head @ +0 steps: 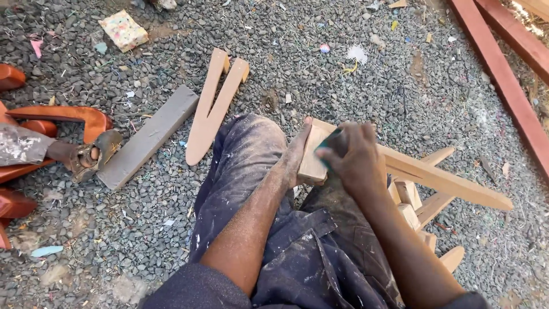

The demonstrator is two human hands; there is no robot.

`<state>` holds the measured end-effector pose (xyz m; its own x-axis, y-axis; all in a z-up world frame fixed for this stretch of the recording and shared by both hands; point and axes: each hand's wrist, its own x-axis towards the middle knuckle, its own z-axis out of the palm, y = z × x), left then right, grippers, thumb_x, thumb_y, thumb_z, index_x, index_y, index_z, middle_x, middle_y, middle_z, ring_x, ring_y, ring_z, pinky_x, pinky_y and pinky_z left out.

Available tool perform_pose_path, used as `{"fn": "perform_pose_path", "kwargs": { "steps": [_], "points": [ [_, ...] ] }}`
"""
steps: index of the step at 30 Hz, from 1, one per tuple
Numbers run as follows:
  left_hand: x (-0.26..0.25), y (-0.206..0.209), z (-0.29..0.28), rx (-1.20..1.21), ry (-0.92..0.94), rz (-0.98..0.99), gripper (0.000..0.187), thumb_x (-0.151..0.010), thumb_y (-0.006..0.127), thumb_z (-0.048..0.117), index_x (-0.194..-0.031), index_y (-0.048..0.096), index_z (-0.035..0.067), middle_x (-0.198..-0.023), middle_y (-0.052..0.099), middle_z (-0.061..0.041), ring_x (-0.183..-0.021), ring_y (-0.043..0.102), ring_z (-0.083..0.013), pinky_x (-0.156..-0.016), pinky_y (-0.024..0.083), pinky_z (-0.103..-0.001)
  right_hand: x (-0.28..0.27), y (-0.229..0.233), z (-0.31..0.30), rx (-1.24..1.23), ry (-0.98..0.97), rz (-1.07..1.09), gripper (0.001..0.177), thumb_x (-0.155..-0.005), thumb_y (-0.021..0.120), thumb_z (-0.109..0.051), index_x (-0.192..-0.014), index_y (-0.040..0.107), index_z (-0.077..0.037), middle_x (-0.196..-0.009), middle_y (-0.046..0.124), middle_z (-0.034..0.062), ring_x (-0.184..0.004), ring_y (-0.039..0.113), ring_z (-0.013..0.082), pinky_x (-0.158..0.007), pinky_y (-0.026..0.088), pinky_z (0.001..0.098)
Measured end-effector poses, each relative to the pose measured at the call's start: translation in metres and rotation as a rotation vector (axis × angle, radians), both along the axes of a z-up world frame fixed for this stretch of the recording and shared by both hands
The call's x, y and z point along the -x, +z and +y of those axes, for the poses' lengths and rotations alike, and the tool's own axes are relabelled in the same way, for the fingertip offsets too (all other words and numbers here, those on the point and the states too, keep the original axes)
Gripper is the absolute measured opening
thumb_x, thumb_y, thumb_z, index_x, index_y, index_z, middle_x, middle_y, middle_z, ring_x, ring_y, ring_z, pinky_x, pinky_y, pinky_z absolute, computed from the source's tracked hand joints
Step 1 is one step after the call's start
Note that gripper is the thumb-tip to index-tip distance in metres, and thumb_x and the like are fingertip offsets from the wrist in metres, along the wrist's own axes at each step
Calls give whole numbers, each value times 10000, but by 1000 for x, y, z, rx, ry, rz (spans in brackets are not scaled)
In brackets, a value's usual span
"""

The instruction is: Sanding a small wooden block with sandpaper to smooth the surfaces and edges

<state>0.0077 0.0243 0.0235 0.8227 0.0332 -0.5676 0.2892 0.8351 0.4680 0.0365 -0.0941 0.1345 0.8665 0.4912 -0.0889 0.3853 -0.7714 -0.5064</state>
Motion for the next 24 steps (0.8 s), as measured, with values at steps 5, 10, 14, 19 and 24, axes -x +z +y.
{"fn": "perform_pose_path", "kwargs": {
  "steps": [5, 10, 14, 19, 24],
  "points": [
    [9, 14, 7, 87, -4, 9, 666, -829, 592, 780, -950, 641, 127, -750, 669, -70, -564, 659, -202, -432, 578, -389, -19, -2, -8, 55, 138, -13, 581, -820, 826, -410, -1273, 583, -137, -1101, 593, 162, -1038, 665, 449, -886, 522, 572],
    [-5, -15, 15, 42, -67, 7, 742, -789, 583, 836, -989, 648, 125, -788, 668, -77, -578, 653, -222, -426, 585, -468, 0, 22, 5, 102, 158, 167, 567, -802, 844, -316, -1300, 608, -183, -1067, 675, 135, -984, 713, 382, -856, 563, 504],
    [-2, 8, 16, 39, -136, -13, 779, -795, 510, 871, -1008, 630, 131, -784, 644, -86, -569, 672, -238, -433, 605, -461, -18, 11, 5, 97, 165, 97, 497, -853, 801, -249, -1284, 598, -109, -1082, 645, 170, -977, 676, 367, -854, 564, 507],
    [-8, -4, 16, 62, -106, -10, 741, -815, 588, 809, -1011, 646, 97, -814, 680, -152, -533, 679, -252, -404, 612, -429, -17, 10, 9, 165, 272, 111, 511, -841, 804, -241, -1297, 602, -130, -1131, 654, 154, -1039, 666, 346, -882, 560, 529],
    [2, 0, 16, 67, -93, 57, 772, -808, 563, 831, -1068, 673, 112, -919, 706, -186, -605, 687, -313, -499, 626, -507, 2, 25, 16, 176, 339, 145, 536, -825, 807, -311, -1288, 589, -148, -1140, 668, 146, -1101, 679, 369, -916, 569, 553]
  ]
}}
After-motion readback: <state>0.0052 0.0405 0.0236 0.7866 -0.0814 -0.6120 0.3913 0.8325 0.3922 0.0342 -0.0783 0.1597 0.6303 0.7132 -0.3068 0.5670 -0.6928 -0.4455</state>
